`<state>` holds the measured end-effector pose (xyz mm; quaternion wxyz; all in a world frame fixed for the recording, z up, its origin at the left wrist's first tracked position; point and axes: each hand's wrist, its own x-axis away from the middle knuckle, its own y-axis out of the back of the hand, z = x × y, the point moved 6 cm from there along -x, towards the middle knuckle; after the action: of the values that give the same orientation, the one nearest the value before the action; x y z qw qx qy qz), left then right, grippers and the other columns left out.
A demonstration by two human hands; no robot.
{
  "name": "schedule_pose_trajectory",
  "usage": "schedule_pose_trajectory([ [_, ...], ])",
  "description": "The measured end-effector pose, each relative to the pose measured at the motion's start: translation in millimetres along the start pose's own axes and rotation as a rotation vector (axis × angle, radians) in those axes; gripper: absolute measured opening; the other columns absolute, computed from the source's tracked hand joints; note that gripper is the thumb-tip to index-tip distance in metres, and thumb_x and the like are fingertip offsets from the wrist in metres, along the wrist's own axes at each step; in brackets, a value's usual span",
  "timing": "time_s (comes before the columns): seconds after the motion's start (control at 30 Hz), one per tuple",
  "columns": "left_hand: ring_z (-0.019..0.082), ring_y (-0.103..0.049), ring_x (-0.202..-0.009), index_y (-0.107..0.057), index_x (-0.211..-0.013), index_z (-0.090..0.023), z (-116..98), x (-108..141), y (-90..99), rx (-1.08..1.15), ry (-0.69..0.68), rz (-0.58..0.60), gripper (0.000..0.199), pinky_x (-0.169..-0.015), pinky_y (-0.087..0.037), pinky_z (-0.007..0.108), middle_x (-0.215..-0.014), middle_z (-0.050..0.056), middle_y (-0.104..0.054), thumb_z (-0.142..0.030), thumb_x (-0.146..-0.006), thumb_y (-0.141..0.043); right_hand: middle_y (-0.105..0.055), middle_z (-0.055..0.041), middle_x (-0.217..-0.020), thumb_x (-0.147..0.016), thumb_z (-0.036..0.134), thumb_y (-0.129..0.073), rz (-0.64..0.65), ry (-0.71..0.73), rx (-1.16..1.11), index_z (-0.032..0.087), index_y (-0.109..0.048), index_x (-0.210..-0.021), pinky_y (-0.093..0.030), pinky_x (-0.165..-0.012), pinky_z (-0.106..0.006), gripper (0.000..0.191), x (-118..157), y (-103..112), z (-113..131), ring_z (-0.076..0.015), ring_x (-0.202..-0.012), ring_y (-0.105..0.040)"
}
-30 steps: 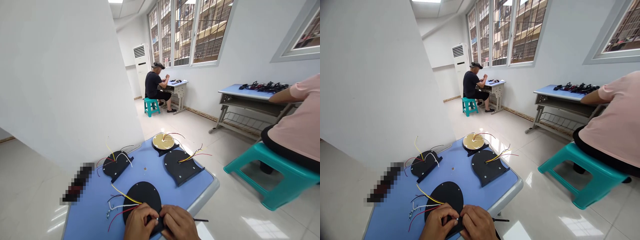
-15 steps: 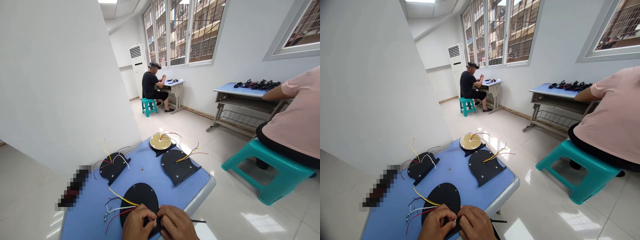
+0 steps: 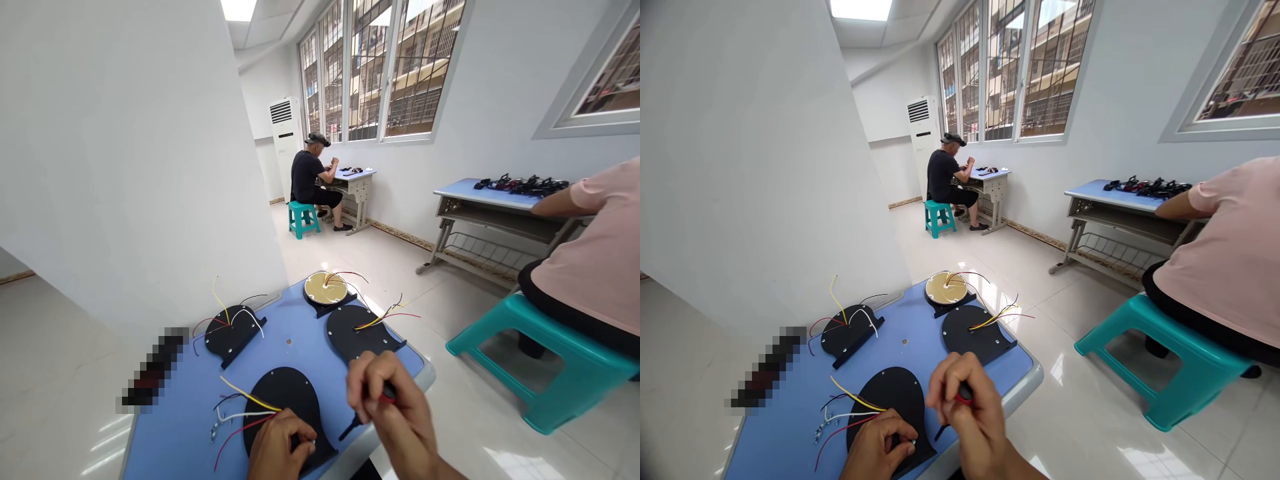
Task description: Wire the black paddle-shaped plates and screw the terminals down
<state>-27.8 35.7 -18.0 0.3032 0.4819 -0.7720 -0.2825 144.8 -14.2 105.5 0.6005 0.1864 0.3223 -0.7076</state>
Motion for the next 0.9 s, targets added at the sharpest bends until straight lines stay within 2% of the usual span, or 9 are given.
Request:
schedule_pose_trajectory([
  [0.1, 0.015, -0.058, -0.068, -0.076, -0.076, -0.023, 0.3, -0.2, -0.4, -0.01, 0.004, 0.004, 0.022, -0.07, -0.043, 0.027, -0.08, -0.001, -0.07, -0.012, -0.066, -0.059, -0.053, -0.0001, -0.072, -0.089, 0.014, -0.04, 0.099, -0.053, -0.076, 0.024, -0.039, -0.08, -0.035, -0.045, -0.023, 0.013, -2.4, -26.6, -15.8, -0.0112, -0.053, -0.04],
  [0.23, 0.018, -0.063, -0.078, -0.074, -0.074, -0.022, 0.7, -0.9, -3.0, 0.012, -0.018, 0.018, 0.021, -0.073, -0.043, 0.028, -0.082, 0.0, -0.071, -0.011, -0.066, -0.058, -0.054, -0.0008, -0.072, -0.084, 0.013, -0.041, 0.168, -0.06, -0.033, 0.023, -0.039, -0.079, -0.037, -0.047, -0.023, 0.012, -0.7, -42.9, -32.2, -0.0106, -0.055, -0.04],
  [0.47, 0.018, -0.064, -0.081, -0.072, -0.076, -0.021, 1.6, -3.3, -7.0, 0.074, -0.077, -0.019, 0.022, -0.076, -0.045, 0.027, -0.082, -0.002, -0.072, -0.009, -0.067, -0.057, -0.055, -0.0011, -0.071, -0.081, 0.013, -0.041, 0.22, -0.039, 0.058, 0.024, -0.037, -0.077, -0.039, -0.049, -0.025, 0.012, 0.9, -50.4, -38.6, -0.0119, -0.058, -0.045],
  [0.67, 0.02, -0.065, -0.085, -0.073, -0.076, -0.022, 0.4, -1.3, -6.4, 0.075, -0.073, -0.027, 0.022, -0.077, -0.047, 0.027, -0.084, -0.001, -0.073, -0.011, -0.068, -0.056, -0.055, -0.0006, -0.07, -0.078, 0.013, -0.039, 0.264, -0.062, 0.083, 0.024, -0.037, -0.077, -0.039, -0.049, -0.024, 0.012, 0.9, -54.4, -41.3, -0.0122, -0.059, -0.047],
  [0.9, 0.02, -0.067, -0.086, -0.071, -0.073, -0.022, -5.1, -0.1, -3.5, 0.031, -0.067, -0.019, 0.017, -0.079, -0.047, 0.028, -0.086, -0.001, -0.074, -0.012, -0.071, -0.057, -0.056, -0.0003, -0.069, -0.077, 0.011, -0.038, 0.274, -0.003, 0.068, 0.024, -0.038, -0.076, -0.041, -0.053, -0.025, 0.013, -0.5, -58.1, -38.0, -0.0128, -0.061, -0.049],
])
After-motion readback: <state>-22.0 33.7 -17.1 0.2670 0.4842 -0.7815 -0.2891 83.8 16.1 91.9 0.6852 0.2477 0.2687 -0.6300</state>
